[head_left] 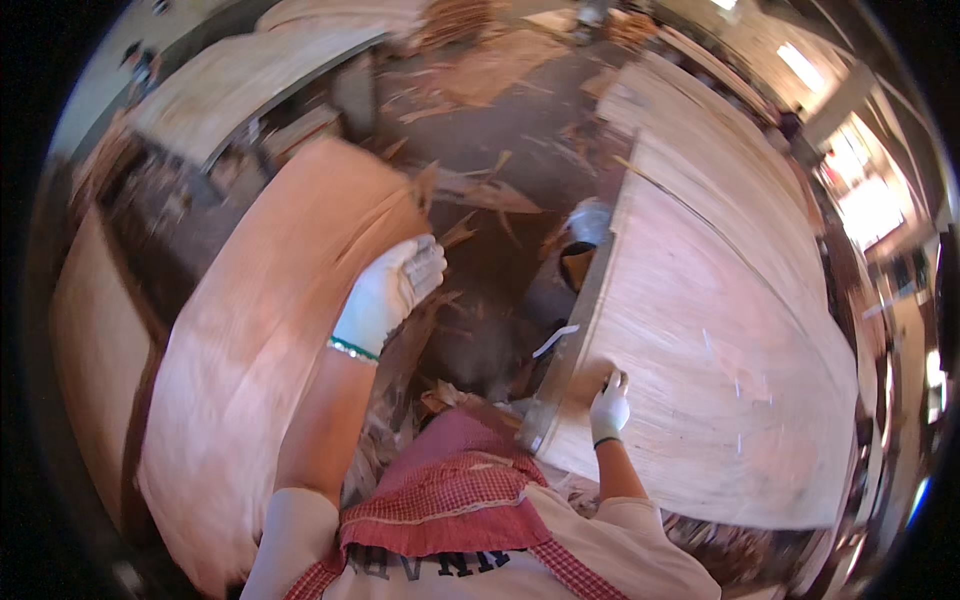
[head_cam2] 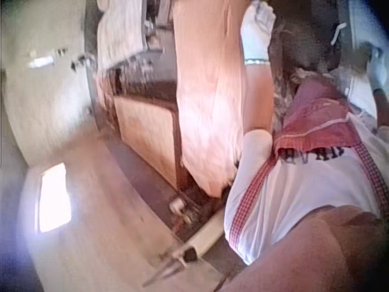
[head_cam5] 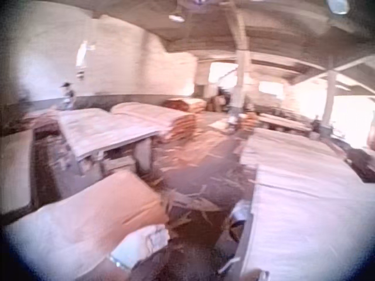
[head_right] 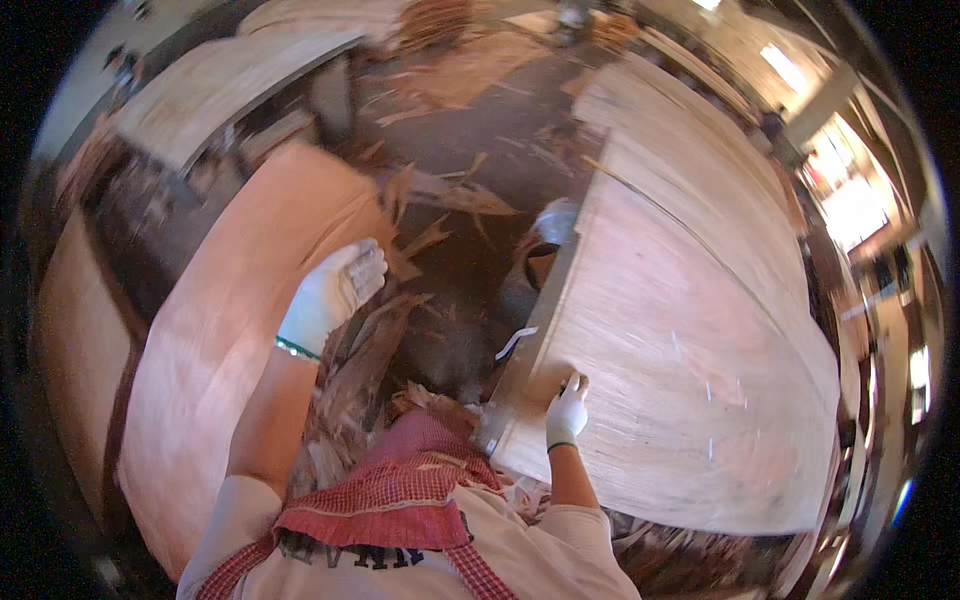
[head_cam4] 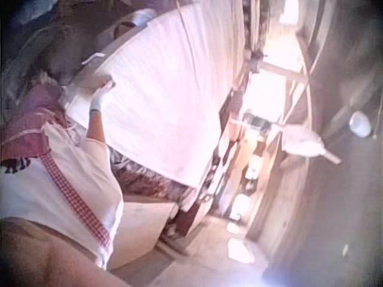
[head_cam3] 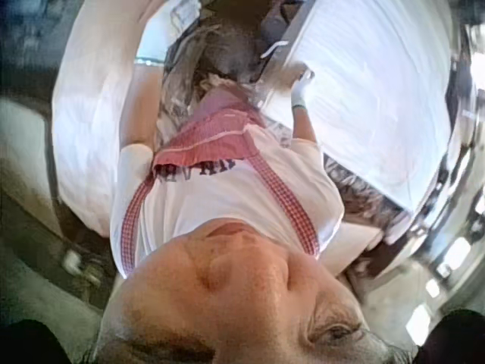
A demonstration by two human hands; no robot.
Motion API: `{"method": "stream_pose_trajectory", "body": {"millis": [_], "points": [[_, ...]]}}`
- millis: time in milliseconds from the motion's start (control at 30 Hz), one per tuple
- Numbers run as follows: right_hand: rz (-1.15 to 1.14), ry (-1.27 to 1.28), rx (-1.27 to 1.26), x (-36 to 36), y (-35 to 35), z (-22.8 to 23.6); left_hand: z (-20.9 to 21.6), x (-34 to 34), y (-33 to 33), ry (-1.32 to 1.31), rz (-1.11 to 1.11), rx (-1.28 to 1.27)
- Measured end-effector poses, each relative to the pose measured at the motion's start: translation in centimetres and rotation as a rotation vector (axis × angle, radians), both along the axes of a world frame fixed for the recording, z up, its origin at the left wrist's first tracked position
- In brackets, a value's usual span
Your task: The person prepares large wood veneer sheets by applying adhesive tape to cracks, trimming edges with a knife, and moving the sheets between stacks.
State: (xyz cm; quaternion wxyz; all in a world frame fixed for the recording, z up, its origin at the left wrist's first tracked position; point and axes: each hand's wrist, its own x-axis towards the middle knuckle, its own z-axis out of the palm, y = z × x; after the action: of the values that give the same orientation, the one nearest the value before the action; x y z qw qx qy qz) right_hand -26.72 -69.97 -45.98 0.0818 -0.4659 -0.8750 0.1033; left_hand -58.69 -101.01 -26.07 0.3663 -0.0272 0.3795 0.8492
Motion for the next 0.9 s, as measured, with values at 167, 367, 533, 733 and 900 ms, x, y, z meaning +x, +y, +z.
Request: {"method": "stream_pose_trajectory", "body": {"millis": [167,367,533,733,900], "points": [[-0.111,-0.104,-0.075,-1.7,-1.4,2.8,-1.9,-7.4,11.4,0.142,-0.426,-0.004],[-0.206,0.046,-0.316,-2.0,0.6,5.9,-3.9,-12.3,22.9,0.172,-0.794,0.057],[-0.384,-0.036,-0.242,-4.8,1.1,5.4,-5.7,-13.7,35.4,0.152,-0.995,-0.163],[-0.737,0.042,-0.228,-7.9,0.7,4.9,-9.7,-15.9,51.3,0.453,-1.287,-0.177],[-0.966,0.107,-0.152,-13.1,2.8,6.4,-15.2,-25.5,67.9,0.879,-1.28,-0.13]]}}
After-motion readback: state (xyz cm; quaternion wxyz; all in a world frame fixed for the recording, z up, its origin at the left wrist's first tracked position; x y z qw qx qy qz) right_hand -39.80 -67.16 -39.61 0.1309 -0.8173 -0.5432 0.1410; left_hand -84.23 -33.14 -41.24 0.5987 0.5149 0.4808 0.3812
